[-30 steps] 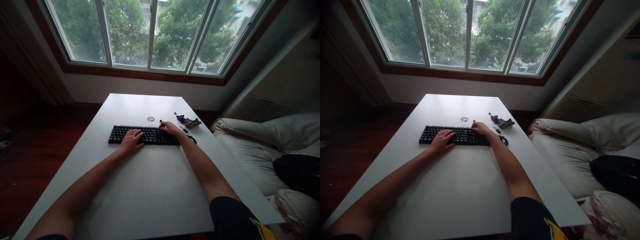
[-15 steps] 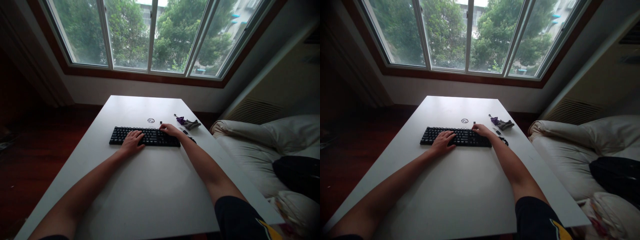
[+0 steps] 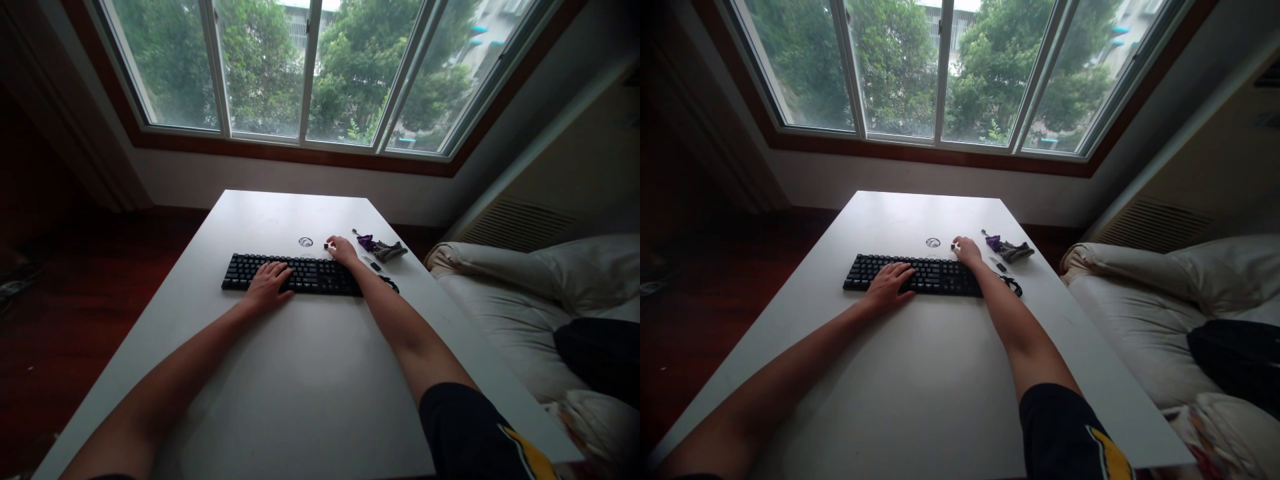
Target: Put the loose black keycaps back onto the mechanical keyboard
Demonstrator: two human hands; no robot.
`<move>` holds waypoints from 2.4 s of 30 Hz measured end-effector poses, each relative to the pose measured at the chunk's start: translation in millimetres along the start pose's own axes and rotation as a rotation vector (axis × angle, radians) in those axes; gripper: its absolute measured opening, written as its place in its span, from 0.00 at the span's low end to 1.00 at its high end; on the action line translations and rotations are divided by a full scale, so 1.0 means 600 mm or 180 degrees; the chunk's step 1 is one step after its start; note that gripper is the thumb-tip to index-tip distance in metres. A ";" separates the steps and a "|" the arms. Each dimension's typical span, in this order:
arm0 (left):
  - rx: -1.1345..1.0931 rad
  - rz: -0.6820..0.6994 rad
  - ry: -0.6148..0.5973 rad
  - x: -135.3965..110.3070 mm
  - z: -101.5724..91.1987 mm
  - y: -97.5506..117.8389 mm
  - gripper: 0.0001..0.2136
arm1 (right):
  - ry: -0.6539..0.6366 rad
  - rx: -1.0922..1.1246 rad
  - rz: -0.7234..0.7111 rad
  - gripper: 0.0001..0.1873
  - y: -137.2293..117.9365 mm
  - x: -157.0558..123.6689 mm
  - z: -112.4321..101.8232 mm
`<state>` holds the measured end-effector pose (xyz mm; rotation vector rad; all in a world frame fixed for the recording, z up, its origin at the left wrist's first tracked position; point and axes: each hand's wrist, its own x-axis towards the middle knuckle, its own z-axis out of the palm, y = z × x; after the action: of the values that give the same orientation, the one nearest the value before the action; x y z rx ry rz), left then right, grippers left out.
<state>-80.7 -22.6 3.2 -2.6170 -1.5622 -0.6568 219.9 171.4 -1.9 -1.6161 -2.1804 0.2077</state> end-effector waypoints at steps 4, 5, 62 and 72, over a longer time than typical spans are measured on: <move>-0.0020 -0.0005 -0.0008 0.001 0.001 -0.002 0.29 | -0.0082 -0.0223 -0.0010 0.16 -0.004 0.013 0.011; -0.0026 -0.0004 -0.0005 0.001 0.001 -0.003 0.29 | -0.0107 -0.0251 0.0002 0.15 -0.005 0.016 0.012; 0.0041 0.0014 0.0019 -0.003 0.008 -0.005 0.28 | 0.0666 0.1230 -0.1153 0.09 -0.032 -0.125 -0.072; 0.0042 -0.0004 -0.0015 0.001 0.005 0.000 0.28 | 0.0320 0.1139 -0.0654 0.11 -0.012 -0.112 -0.062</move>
<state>-79.5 -21.6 0.4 -2.6104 -1.5641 -0.6387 244.9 100.9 18.0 -1.1753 -2.0725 0.4187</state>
